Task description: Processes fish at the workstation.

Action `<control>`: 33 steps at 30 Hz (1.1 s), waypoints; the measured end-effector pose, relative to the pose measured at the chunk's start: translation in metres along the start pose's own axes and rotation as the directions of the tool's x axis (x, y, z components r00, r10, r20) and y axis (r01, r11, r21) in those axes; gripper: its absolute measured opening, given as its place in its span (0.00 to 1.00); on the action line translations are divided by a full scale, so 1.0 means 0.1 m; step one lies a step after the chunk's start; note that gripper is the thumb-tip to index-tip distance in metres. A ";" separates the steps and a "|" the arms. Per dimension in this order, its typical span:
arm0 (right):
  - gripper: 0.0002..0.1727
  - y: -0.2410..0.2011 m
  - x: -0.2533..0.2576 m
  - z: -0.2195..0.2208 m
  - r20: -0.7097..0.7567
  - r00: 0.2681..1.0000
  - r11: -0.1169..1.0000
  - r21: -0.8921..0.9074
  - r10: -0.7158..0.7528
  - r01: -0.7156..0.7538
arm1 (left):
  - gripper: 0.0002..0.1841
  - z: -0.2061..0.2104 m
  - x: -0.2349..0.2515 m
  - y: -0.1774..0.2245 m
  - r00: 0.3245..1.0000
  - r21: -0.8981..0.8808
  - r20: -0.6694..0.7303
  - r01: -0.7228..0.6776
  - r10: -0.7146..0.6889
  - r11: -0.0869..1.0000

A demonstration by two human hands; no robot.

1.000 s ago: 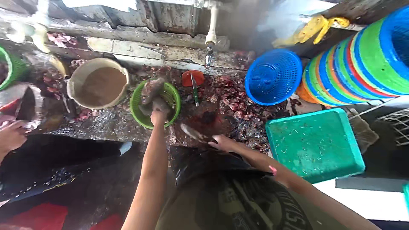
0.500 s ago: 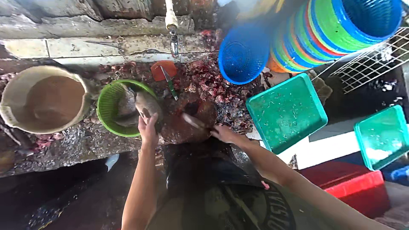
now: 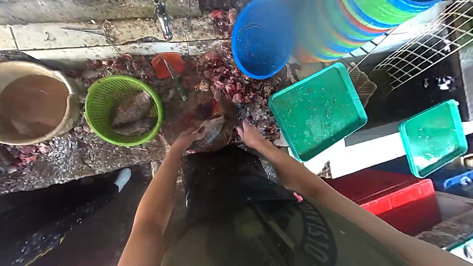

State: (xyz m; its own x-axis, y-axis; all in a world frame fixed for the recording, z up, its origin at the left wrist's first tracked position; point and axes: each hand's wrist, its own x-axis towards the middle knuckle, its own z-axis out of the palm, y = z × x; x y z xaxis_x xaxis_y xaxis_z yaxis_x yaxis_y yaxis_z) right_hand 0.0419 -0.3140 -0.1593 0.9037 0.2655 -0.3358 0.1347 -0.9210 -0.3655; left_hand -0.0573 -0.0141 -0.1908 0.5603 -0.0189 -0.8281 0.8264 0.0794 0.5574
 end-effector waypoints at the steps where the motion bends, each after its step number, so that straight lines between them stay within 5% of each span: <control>1: 0.34 0.05 -0.01 0.09 0.148 0.985 0.996 -0.044 0.089 -0.083 | 0.25 0.02 -0.09 -0.04 0.999 -0.019 -0.017 -0.038 0.037 0.999; 3: 0.34 -0.12 0.05 -0.12 0.207 0.970 0.992 -0.016 0.129 -0.129 | 0.25 0.10 -0.22 -0.04 0.991 -0.138 -0.060 -0.126 0.119 0.982; 7: 0.33 -0.17 -0.23 -0.01 -0.125 0.989 0.994 0.058 -0.082 0.090 | 0.35 0.86 -0.08 -0.20 0.951 -0.465 -0.204 -0.304 0.234 0.831; 11: 0.34 -0.18 -0.15 0.26 0.323 0.932 0.982 0.036 0.165 -0.186 | 0.37 1.41 0.26 -0.24 0.876 -0.427 -0.448 -0.383 0.177 0.819; 13: 0.36 -0.39 -0.14 -0.10 0.329 0.932 0.968 0.144 0.151 -0.207 | 0.36 1.46 0.28 -0.25 0.863 -0.420 -0.473 -0.397 0.177 0.816; 16: 0.26 -0.80 -0.32 -0.57 -0.120 0.984 0.924 0.346 -0.131 0.165 | 0.33 1.51 0.22 -0.37 0.869 -0.438 -0.455 -0.407 0.193 0.801; 18: 0.26 -0.80 -0.23 -0.28 -0.408 0.885 0.863 0.339 -0.225 0.376 | 0.32 1.52 0.21 -0.36 0.865 -0.426 -0.457 -0.418 0.208 0.803; 19: 0.28 -0.72 -0.15 0.04 -0.444 0.872 0.890 0.284 -0.207 0.356 | 0.32 1.52 0.21 -0.34 0.862 -0.413 -0.459 -0.420 0.213 0.808; 21: 0.31 -0.66 -0.06 0.36 -0.087 0.994 0.985 0.158 -0.058 0.071 | 0.31 1.54 0.15 -0.35 0.856 -0.373 -0.467 -0.416 0.220 0.829; 23: 0.34 -0.85 0.05 0.16 0.202 0.974 0.987 0.101 0.105 -0.128 | 0.31 1.56 0.14 -0.36 0.846 -0.378 -0.489 -0.425 0.212 0.823; 25: 0.31 -1.00 -0.03 -0.11 -0.005 1.000 0.984 0.177 0.012 -0.011 | 0.28 1.52 0.24 -0.28 0.833 -0.390 -0.505 -0.452 0.224 0.802; 27: 0.28 -0.81 -0.26 0.15 -0.238 0.963 0.968 0.182 -0.128 0.174 | 0.28 1.55 0.13 -0.35 0.844 -0.354 -0.491 -0.420 0.216 0.836; 31: 0.35 -0.85 -0.23 0.03 0.216 0.970 0.981 0.130 0.111 -0.141 | 0.31 1.55 0.19 -0.39 0.819 -0.303 -0.526 -0.434 0.231 0.848; 33: 0.34 -0.86 -0.23 -0.04 -0.021 1.000 0.984 0.179 -0.011 0.015 | 0.30 1.50 0.28 -0.35 0.802 -0.305 -0.544 -0.464 0.248 0.832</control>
State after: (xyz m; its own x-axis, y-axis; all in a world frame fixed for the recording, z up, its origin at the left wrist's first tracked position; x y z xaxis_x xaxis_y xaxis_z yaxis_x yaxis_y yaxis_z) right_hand 0.0107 -0.2419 -0.1170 0.9106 0.2698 -0.3132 0.0735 -0.8512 -0.5196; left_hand -0.0621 -0.1672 -0.2249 0.6242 0.5464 -0.5585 0.4108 0.3785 0.8294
